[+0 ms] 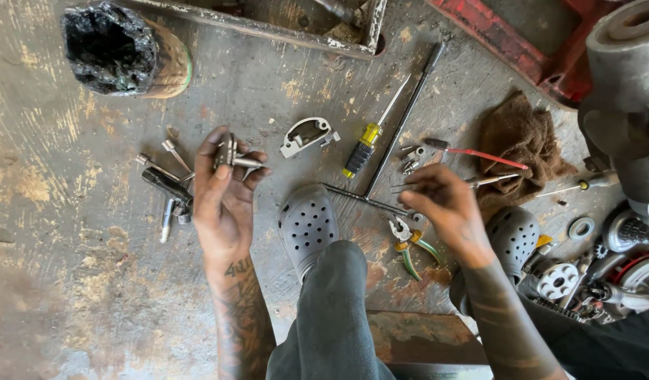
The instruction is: The person sits on the floor and assembles a mechanical part, likely a brake caliper. They insert a metal pin and a small clip into the component, then use a screwdriver to adjust the internal mechanism. Finally, they insert a small metal piece into the assembly.
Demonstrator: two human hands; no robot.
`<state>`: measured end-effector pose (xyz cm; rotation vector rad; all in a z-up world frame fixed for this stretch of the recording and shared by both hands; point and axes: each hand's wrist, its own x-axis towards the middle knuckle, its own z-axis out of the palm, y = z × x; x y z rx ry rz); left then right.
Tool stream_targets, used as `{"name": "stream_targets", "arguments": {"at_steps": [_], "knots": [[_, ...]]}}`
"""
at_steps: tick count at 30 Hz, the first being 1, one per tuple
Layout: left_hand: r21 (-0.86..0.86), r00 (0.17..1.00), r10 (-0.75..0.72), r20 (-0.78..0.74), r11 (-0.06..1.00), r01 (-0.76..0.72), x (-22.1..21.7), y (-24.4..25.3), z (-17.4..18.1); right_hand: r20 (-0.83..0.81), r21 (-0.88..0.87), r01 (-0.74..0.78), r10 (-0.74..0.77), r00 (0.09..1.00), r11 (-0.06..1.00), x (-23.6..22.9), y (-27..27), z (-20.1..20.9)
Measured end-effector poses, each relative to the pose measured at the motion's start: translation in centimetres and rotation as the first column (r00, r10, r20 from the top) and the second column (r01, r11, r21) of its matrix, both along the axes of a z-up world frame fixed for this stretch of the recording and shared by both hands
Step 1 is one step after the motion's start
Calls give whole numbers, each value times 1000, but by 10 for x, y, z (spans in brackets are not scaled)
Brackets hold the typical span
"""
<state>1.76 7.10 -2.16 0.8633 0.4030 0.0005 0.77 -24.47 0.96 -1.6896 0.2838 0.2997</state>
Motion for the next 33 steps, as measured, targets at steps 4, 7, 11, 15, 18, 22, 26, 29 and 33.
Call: {"name": "stream_targets", "arguments": {"at_steps": [4,7,11,15,18,22,26,29,33], "knots": [[1,1000,15,-23,1000,-15,-2,-2,-4,-475,-354,-417,223,851,837,-6,-8,-37],[-4,997,69,-38,998,-69,-6,-13,-9,-684,-502,-625,167,710,597,-13,-1,-40],[-39,989,142,-33,989,-143,-11,-25,-21,-601,-598,-513,78,795,616,-46,-36,-97],[-80,990,133,-38,988,-136,-2,-37,-6,-608,-581,-495,59,791,646,-46,-51,-108],[-101,993,105,-57,989,-111,0,-43,0,-566,-603,-466,65,822,647,-44,-61,-109],[-80,996,67,-66,994,-72,2,-51,6,-465,-587,-396,106,879,706,-35,-58,-84],[-99,995,61,-79,993,-69,3,-53,5,-334,-671,-214,-32,942,710,-33,-88,-76],[-138,994,74,-77,987,-84,6,-56,8,-316,-712,-156,-113,942,684,-57,-149,-105],[-177,997,50,-57,982,-59,4,-50,0,-286,-720,-131,-118,951,682,-58,-143,-100]]}}
